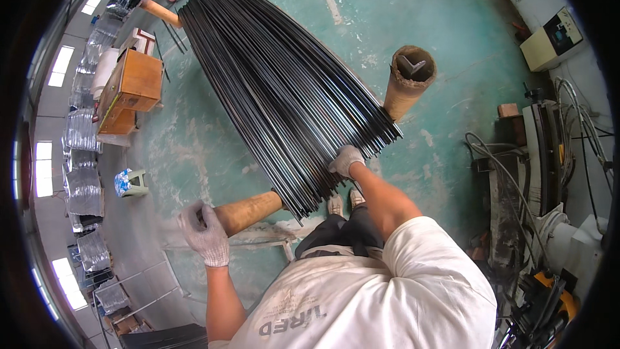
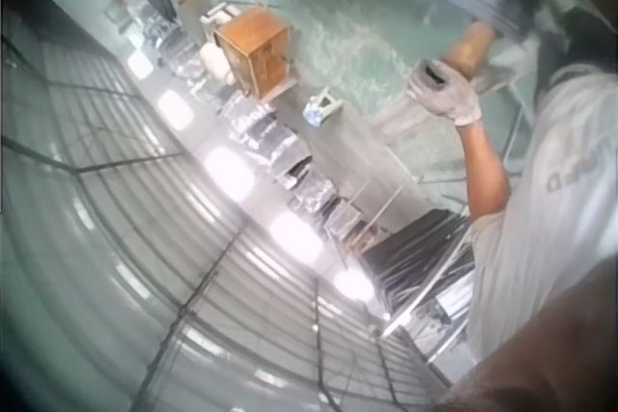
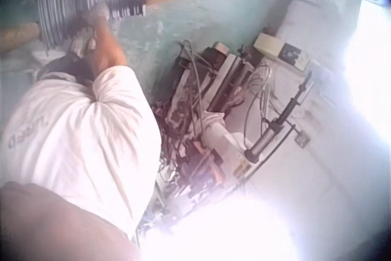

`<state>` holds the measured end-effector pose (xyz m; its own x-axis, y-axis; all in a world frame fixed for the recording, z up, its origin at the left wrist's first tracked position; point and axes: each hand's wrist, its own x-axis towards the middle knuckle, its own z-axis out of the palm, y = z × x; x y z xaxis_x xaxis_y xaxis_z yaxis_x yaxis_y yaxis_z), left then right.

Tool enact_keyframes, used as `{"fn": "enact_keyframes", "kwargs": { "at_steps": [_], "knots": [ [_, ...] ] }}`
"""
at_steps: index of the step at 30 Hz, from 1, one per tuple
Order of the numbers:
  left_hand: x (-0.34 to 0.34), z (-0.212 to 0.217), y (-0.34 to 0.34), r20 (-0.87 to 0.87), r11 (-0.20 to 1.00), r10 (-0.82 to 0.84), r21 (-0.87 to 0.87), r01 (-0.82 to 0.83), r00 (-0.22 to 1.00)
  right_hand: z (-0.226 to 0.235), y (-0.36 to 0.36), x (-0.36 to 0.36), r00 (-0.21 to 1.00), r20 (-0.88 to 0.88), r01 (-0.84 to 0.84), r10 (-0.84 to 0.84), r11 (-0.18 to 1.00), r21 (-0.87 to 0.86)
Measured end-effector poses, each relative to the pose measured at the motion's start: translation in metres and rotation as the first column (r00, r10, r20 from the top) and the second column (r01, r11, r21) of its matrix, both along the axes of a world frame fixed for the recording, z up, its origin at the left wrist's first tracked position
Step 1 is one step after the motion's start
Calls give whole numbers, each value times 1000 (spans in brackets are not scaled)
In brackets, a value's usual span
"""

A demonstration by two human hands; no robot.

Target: The person repeatedly feeds bundles of long metal rods into a bending machine, operates the machine to bend them, and then stacks the finished rods on a nearby rack. The process is repeated continuously throughout the clip.

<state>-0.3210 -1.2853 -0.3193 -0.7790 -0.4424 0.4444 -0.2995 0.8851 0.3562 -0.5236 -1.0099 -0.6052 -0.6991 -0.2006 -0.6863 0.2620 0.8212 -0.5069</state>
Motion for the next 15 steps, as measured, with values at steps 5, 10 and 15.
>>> {"fn": "enact_keyframes", "kwargs": {
  "at_steps": [5,10,15],
  "knots": [
    [14,4,3,-77,993,-112,16,114,991,18,5,-10,998,61,-18,20,1000,-24],
    [21,1,44,-144,915,-396,27,403,907,11,3,1,998,30,56,-51,983,-175],
    [23,-46,69,-34,623,-483,689,370,875,13,2,25,950,197,302,-243,873,-382]
  ]
}}
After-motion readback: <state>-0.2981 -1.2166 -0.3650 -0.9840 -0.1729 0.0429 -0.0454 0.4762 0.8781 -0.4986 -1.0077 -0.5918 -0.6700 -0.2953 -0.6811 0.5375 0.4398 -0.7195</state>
